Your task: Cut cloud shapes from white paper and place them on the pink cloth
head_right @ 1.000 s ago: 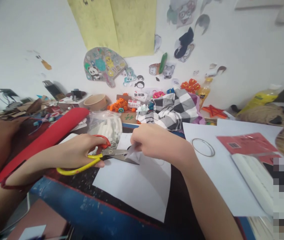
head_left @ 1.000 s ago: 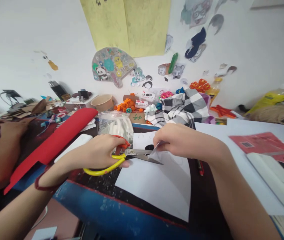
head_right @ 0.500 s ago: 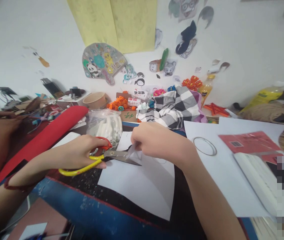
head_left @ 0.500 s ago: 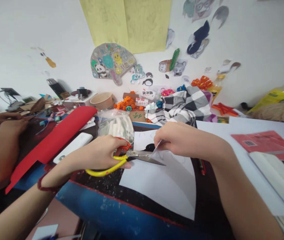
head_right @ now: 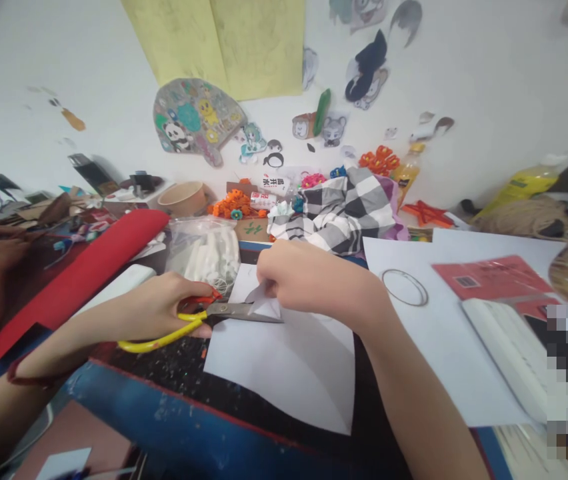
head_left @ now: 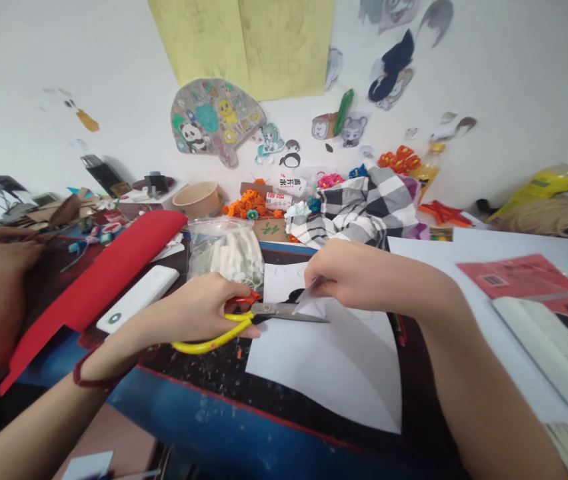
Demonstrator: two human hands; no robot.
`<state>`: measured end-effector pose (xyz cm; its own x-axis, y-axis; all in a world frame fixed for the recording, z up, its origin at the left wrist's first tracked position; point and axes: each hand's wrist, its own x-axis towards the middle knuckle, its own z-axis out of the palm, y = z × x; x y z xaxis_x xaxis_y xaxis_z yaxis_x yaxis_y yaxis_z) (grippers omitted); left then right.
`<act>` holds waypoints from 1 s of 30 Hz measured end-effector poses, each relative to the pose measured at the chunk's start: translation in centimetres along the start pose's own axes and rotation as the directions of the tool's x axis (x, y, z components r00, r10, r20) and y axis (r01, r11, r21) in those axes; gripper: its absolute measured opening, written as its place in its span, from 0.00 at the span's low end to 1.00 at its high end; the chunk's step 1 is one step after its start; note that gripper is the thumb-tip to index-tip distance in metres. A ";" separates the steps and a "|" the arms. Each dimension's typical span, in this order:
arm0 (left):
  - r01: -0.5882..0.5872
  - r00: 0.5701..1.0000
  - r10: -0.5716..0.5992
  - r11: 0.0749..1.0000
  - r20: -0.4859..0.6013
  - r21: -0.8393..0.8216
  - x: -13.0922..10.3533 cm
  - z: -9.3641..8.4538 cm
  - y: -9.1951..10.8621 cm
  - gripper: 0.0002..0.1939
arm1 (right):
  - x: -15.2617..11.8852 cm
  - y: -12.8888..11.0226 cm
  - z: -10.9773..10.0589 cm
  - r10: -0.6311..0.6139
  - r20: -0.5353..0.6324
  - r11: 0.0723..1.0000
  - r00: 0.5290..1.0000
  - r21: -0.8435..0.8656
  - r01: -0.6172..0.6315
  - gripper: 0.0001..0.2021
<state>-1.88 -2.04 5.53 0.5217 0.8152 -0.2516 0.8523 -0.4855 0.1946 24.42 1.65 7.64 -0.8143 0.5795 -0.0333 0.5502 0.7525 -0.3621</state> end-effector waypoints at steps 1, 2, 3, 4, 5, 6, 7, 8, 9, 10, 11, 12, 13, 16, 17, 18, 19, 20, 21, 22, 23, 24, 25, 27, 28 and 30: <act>0.001 1.000 -0.001 1.000 -0.001 0.000 0.1 0.1 0.0 0.29 | 0.0 0.0 0.0 -0.002 0.003 1.000 1.000 0.006 0.002 0.10; 0.001 1.000 -0.001 1.000 -0.003 0.000 0.1 0.1 0.0 0.29 | 0.0 0.0 0.0 -0.003 0.005 1.000 1.000 0.011 0.003 0.10; 0.001 1.000 -0.001 1.000 -0.006 0.000 0.1 0.2 -0.1 0.29 | 0.0 0.1 0.0 -0.003 0.007 1.000 1.000 0.017 0.003 0.10; 0.001 1.000 -0.001 1.000 -0.008 0.000 0.1 0.2 -0.1 0.28 | 0.0 0.1 0.0 -0.003 0.008 1.000 1.000 0.024 0.003 0.10; -0.001 1.000 0.001 1.000 -0.012 0.001 0.1 0.3 -0.1 0.28 | 0.0 0.1 0.0 -0.004 0.009 0.999 1.000 0.032 0.003 0.10; -0.005 1.000 0.005 1.000 -0.015 0.004 0.1 0.3 -0.1 0.28 | 0.0 0.1 0.0 -0.006 0.010 0.999 1.000 0.040 0.005 0.10; -0.007 1.000 0.007 1.000 -0.017 0.008 0.1 0.3 -0.1 0.28 | 0.0 0.2 0.1 -0.008 0.011 0.999 1.000 0.047 0.008 0.10; -0.008 1.000 0.008 1.000 -0.017 0.012 0.1 0.3 -0.1 0.28 | 0.0 0.2 0.1 -0.011 0.011 0.999 1.000 0.052 0.010 0.10; -0.005 1.000 0.005 1.000 -0.016 0.013 0.1 0.3 -0.1 0.28 | 0.0 0.3 0.1 -0.013 0.010 0.998 1.000 0.055 0.012 0.10; 0.004 1.000 -0.004 1.000 -0.014 0.012 0.0 0.3 -0.1 0.28 | 0.1 0.3 0.1 -0.013 0.010 0.998 1.000 0.055 0.012 0.10; 0.018 1.000 -0.018 1.000 -0.012 0.010 0.0 0.4 -0.1 0.28 | 0.1 0.3 0.1 -0.011 0.010 0.998 1.000 0.054 0.010 0.10; 0.031 0.999 -0.031 1.000 -0.010 0.004 0.0 0.4 0.0 0.28 | 0.1 0.3 0.1 -0.008 0.010 0.999 1.000 0.052 0.007 0.10; 0.039 0.999 -0.039 0.999 -0.006 -0.005 0.0 0.4 0.0 0.28 | 0.1 0.4 0.1 -0.005 0.012 0.999 1.000 0.051 0.004 0.10; 0.037 0.999 -0.036 0.999 0.006 -0.035 0.0 0.4 0.0 0.28 | 0.1 0.4 0.1 0.000 0.007 0.999 1.000 0.050 0.000 0.10; 0.032 0.999 -0.032 0.999 0.008 -0.043 -0.1 0.4 0.0 0.28 | 0.1 0.4 0.1 0.000 0.005 0.999 1.000 0.050 0.000 0.10; 0.027 1.000 -0.026 0.998 0.007 -0.050 -0.1 0.4 -0.1 0.28 | 0.1 0.4 0.1 -0.001 0.003 0.999 1.000 0.052 0.001 0.10; 0.021 1.000 -0.020 0.998 0.007 -0.056 -0.1 0.5 -0.1 0.28 | 0.1 0.4 0.1 -0.001 0.003 0.999 1.000 0.054 0.001 0.11; 0.012 1.000 -0.011 0.998 0.006 -0.062 -0.2 0.5 -0.2 0.28 | 0.1 0.4 0.1 -0.001 0.004 0.998 1.000 0.056 0.001 0.11; 0.003 1.000 -0.003 0.998 0.005 -0.068 -0.2 0.5 -0.2 0.28 | 0.1 0.4 0.1 -0.002 0.007 0.998 1.000 0.060 0.002 0.11; -0.004 1.000 0.004 0.997 0.005 -0.071 -0.2 0.5 -0.3 0.28 | 0.1 0.4 0.1 -0.003 0.009 0.998 1.000 0.063 0.002 0.12; -0.010 1.000 0.010 0.997 0.003 -0.074 -0.2 0.6 -0.4 0.28 | 0.1 0.4 0.1 -0.003 0.011 0.998 1.000 0.066 0.002 0.12; -0.013 1.000 0.013 0.997 0.000 -0.076 -0.2 0.6 -0.4 0.27 | 0.1 0.3 0.1 -0.001 0.013 0.998 1.000 0.069 0.000 0.11; -0.014 1.000 0.014 0.997 -0.003 -0.078 -0.1 0.7 -0.4 0.27 | 0.1 0.3 0.1 0.000 0.016 0.997 1.000 0.072 -0.002 0.11; -0.017 1.000 0.016 0.997 -0.010 -0.082 -0.1 0.8 -0.5 0.26 | 0.1 0.3 0.1 0.003 0.020 0.997 1.000 0.075 -0.005 0.10; -0.019 1.000 0.018 0.996 -0.012 -0.085 0.0 0.8 -0.5 0.26 | 0.1 0.4 0.1 0.003 0.021 0.997 1.000 0.076 -0.005 0.10; -0.023 1.000 0.021 0.996 -0.020 -0.091 0.0 0.8 -0.5 0.26 | 0.1 0.4 0.1 0.000 0.021 0.997 1.000 0.075 -0.002 0.11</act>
<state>-2.26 -2.06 4.68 0.5386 0.8109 -0.2289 0.8334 -0.4729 0.2860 24.51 2.01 7.38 -0.8177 0.5732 -0.0525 0.5365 0.7259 -0.4304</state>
